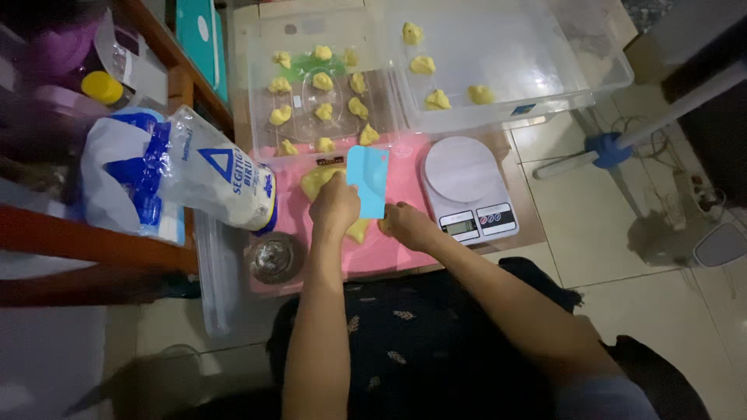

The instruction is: The person portions yellow dough into small pieces using a blue plastic scraper and a digital kitchen scale. Each piece is weighed, adjusted, and placed into a clear plastic container. The process is repeated multiple times throughout the clip.

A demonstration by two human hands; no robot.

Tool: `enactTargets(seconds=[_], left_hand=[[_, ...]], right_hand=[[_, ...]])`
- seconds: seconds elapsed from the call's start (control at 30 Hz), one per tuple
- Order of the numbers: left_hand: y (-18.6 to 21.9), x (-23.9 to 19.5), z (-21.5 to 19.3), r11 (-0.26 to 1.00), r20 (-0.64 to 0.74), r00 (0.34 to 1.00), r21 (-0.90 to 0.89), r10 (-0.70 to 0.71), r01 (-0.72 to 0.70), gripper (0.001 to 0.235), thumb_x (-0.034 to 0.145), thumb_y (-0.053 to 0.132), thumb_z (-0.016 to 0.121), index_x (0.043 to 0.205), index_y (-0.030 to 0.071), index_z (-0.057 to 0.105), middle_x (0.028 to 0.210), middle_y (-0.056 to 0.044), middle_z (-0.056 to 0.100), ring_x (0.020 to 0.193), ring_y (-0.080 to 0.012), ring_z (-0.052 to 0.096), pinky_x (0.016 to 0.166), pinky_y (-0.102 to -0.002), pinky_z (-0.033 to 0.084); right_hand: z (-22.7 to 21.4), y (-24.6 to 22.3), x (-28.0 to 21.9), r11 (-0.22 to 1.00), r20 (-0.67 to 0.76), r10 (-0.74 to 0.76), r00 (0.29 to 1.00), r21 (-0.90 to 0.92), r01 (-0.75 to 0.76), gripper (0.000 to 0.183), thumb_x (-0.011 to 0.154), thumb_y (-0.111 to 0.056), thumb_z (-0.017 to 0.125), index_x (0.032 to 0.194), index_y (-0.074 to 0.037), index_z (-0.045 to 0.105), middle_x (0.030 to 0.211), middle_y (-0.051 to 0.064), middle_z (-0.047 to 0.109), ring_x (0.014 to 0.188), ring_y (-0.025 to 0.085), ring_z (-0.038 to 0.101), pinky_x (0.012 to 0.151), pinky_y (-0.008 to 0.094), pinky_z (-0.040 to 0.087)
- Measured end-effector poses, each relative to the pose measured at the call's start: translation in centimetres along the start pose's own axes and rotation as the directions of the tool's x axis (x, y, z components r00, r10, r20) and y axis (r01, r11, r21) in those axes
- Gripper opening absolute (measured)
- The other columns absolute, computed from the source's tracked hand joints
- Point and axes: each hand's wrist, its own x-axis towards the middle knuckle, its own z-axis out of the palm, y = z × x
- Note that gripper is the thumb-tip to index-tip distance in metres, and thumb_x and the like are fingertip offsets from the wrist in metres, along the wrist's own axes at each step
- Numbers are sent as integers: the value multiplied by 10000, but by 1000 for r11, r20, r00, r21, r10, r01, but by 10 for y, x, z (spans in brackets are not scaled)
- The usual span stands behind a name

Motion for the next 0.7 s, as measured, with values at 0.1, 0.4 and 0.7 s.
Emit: enactTargets(seconds=[0.1, 0.4, 0.7], left_hand=[[1, 7, -1, 998, -34, 999, -48, 29, -31, 346, 1135, 339, 473, 1345, 93, 596, 1288, -189, 741, 1356, -405, 659, 1095, -600, 485], [17, -14, -16, 994, -51, 996, -76, -79, 75, 303, 1101, 320, 562, 1285, 85, 615, 1278, -159, 756, 1334, -353, 682, 1128, -504, 488], [11, -3, 1, 1000, 14, 1000, 23, 0, -1, 371, 1142, 334, 475, 1422, 107, 562, 1345, -167, 728, 1357, -363, 667, 1120, -590, 496]], right_hand=[[-8, 24, -1, 679, 98, 190, 977, 706, -203, 251, 986, -292, 742, 1143, -97, 717, 1056, 189, 733, 1051, 452, 743, 890, 518, 627], [-48, 119, -60, 388, 202, 576, 792, 786, -482, 514, 926, -273, 749, 1428, -232, 650, 1219, 235, 787, 1192, 499, 728, 1046, 589, 545], [14, 179, -65, 414, 51, 764, 643, 726, -549, 249, 940, -216, 791, 1165, -287, 871, 1150, 164, 817, 1153, 431, 755, 973, 516, 604]])
